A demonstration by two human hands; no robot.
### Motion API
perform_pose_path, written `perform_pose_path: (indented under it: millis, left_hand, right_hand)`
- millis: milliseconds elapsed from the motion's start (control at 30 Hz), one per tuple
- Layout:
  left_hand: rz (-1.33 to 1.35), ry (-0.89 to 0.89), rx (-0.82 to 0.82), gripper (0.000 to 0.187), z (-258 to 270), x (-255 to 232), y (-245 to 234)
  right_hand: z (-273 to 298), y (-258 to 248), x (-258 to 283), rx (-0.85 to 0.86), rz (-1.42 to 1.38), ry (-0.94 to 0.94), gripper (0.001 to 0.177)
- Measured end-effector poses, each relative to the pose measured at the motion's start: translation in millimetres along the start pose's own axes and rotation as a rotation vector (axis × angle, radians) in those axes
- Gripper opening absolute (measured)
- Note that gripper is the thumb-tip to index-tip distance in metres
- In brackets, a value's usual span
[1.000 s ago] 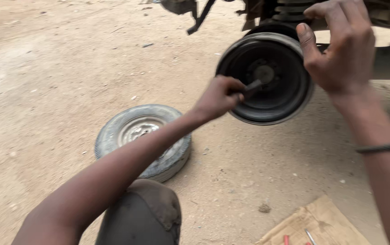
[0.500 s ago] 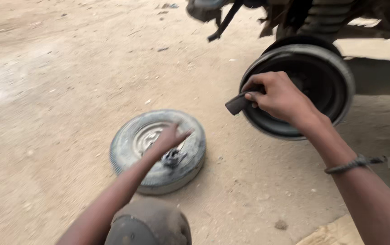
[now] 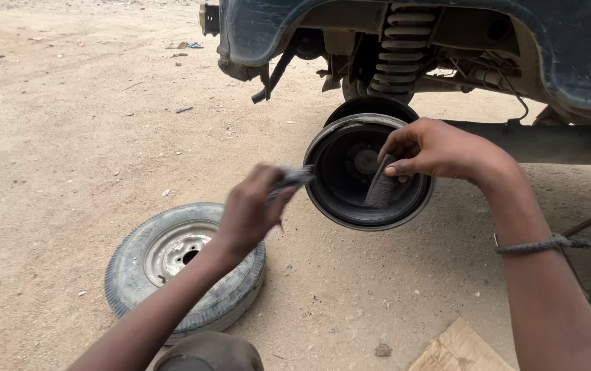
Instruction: The person cleans a brake drum on a vehicle using a cloth.
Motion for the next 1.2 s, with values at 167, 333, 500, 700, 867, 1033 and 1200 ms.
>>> perform_pose_path:
  millis: [167, 333, 500, 700, 867, 1033, 1200]
  left_hand:
    - [-0.681, 0.523, 0.136, 0.018, -49.8, -47.3, 56.7]
    - [-1.15, 0.576, 0.293, 0.016, -38.4, -49.6, 114.1]
    - [-0.368, 0.204, 0.214, 0.016, -26.9, -57.3, 142.9]
    - [0.173, -0.595, 0.15, 0.016, -66.8, -97.2, 176.6]
    - [1.138, -0.538, -0.246, 0.017, -112.5, -81.8, 126.0]
    - [1.212, -0.874, -0.384, 0.026, -101.0, -114.8, 113.5]
    - [0.914, -0.709, -0.163, 0.023, -78.4, -125.3, 176.7]
  right_hand:
    - [16.0, -5.8, -0.4, 0.044, 0.135, 0.104, 0.042]
    - [29.9, -20.4, -19.1, 0.189, 0.151, 0.204, 0.038]
    - [19.1, -27.8, -76.6, 0.002, 0.254, 0.273, 0.039]
    - [-10.5, -15.2, -111.1, 0.015, -0.086, 0.044, 0.032]
    - [-3.3, -11.9, -97.5, -0.012, -0.081, 0.081, 0.029]
    - [0.2, -15.1, -91.6, -0.019, -0.013, 0.118, 0.027]
    - [-11.6, -14.9, -98.3, -0.029, -0.05, 0.105, 0.028]
Point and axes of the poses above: each hand's wrist, its own z-axis away from the middle knuckle, its own y-axis out of the palm, x = y × z, the point moved 1 cm from there along -z, towards the middle knuckle
